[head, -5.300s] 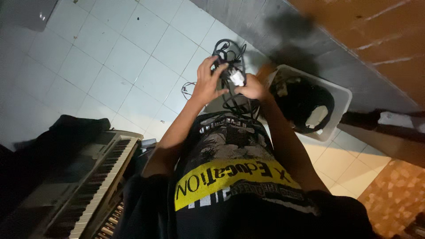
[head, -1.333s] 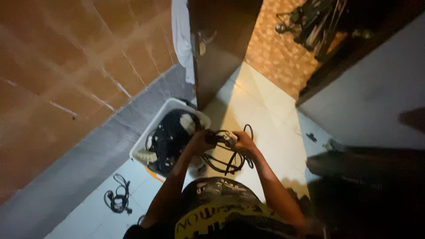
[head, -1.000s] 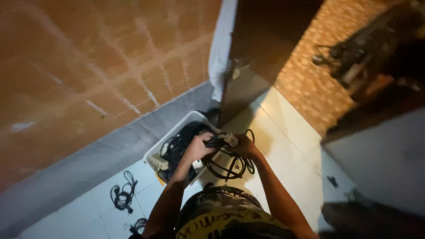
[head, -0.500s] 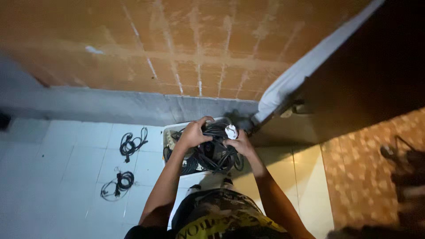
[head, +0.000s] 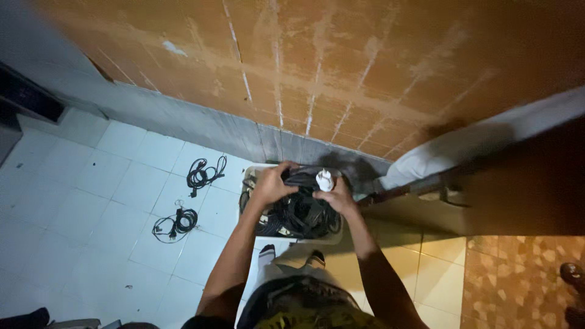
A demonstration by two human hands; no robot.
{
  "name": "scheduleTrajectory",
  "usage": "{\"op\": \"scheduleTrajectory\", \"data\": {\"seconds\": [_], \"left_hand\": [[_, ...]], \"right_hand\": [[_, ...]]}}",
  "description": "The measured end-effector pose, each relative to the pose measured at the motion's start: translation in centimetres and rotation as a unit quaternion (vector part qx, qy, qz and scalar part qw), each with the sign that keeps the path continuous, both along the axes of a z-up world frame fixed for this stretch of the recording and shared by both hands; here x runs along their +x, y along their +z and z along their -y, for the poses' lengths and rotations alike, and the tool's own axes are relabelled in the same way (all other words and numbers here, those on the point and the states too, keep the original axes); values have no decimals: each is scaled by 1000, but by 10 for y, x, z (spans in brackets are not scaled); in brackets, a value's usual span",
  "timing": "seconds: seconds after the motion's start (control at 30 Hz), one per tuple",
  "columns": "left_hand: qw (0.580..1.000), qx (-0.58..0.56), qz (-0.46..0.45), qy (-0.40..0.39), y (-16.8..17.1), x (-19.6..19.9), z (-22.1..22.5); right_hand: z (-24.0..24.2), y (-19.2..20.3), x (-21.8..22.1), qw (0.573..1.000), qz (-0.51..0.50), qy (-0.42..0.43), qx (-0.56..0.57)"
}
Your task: The person picks up bundled black cables and power strips from a floor and places them into a white plastic bin.
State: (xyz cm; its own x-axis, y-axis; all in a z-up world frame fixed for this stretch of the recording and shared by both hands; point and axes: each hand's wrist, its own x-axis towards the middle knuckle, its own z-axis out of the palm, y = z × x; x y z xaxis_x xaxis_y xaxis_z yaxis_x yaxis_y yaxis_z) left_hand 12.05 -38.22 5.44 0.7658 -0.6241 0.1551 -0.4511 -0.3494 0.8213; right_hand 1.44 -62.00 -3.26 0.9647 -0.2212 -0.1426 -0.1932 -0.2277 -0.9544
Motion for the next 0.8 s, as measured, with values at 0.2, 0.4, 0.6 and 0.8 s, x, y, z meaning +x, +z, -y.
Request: {"op": "scheduleTrajectory", "data": {"seconds": [0.2,0.4,0.6,0.8], "left_hand": [[998,8,-57,-15,-73,26,-5],[997,61,-34,-14,-165,42,-6],[993,78,24,90,-288,30,-16],[974,173,-50,139,-397,-20,-22]], "right_hand": [[-5,-71,13,996,-7,21,-84],[-12,-216,3,993,-86,27,73],[-13,-387,-68,991,-99,-21,82],[-25,-481,-88,963,-243,-116,9]]}}
